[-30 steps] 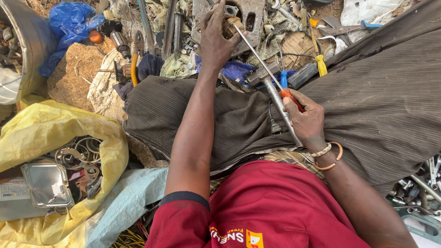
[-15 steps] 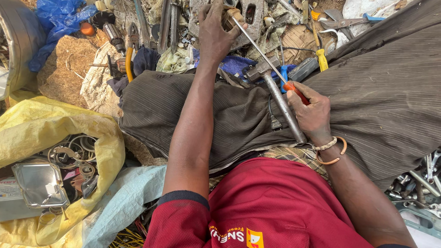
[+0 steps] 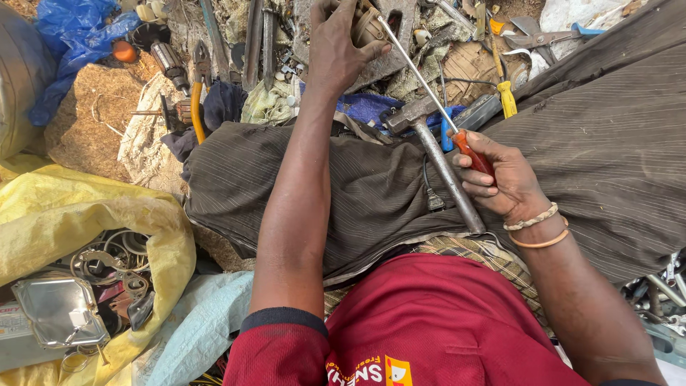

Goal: The person disassembles a mechanical component using a screwdriver and pliers. They remove a spring and other small parts, placing them into a metal container. The person then uses a hammer to tap a part of the assembly.

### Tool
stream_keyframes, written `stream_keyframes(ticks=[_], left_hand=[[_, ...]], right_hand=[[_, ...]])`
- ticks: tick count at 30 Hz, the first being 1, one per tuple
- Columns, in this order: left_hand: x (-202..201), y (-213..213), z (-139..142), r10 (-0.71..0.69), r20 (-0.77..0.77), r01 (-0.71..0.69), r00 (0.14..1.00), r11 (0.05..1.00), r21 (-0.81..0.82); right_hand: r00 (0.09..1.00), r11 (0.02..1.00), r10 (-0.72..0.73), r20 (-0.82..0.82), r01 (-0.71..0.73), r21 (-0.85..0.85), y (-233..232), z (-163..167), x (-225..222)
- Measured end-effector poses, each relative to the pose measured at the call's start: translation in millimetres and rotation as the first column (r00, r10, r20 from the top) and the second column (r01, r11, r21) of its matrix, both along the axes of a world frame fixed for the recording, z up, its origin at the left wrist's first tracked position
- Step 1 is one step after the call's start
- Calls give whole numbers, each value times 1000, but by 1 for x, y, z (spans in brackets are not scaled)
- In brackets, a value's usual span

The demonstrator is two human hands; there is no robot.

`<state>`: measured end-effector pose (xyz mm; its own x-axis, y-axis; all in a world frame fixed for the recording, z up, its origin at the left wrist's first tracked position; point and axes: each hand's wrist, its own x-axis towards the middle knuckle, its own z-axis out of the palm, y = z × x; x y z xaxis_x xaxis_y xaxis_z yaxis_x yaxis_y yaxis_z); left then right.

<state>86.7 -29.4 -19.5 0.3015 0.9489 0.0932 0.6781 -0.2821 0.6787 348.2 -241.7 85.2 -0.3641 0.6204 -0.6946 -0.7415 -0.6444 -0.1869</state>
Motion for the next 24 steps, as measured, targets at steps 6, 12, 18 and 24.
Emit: stream_keyframes(ticks=[6,12,18,24], left_hand=[[-8,10,0,-61,6,61,998,998,28],[-7,5,-9,-57,18,56,998,998,37],[-7,-1,7,-31,-145,37,989,999,38],[-7,-16,13,-13,-89,23,996,994,103]], right_hand=[[970,986,131,204,-105,-129,24,-3,20],[944,981,177,277,-146,-129,33,7,27],[-452,546,-584,674,-833,-85,-2,8,-3],[914,969,208,349,-242,56,15,20,30]])
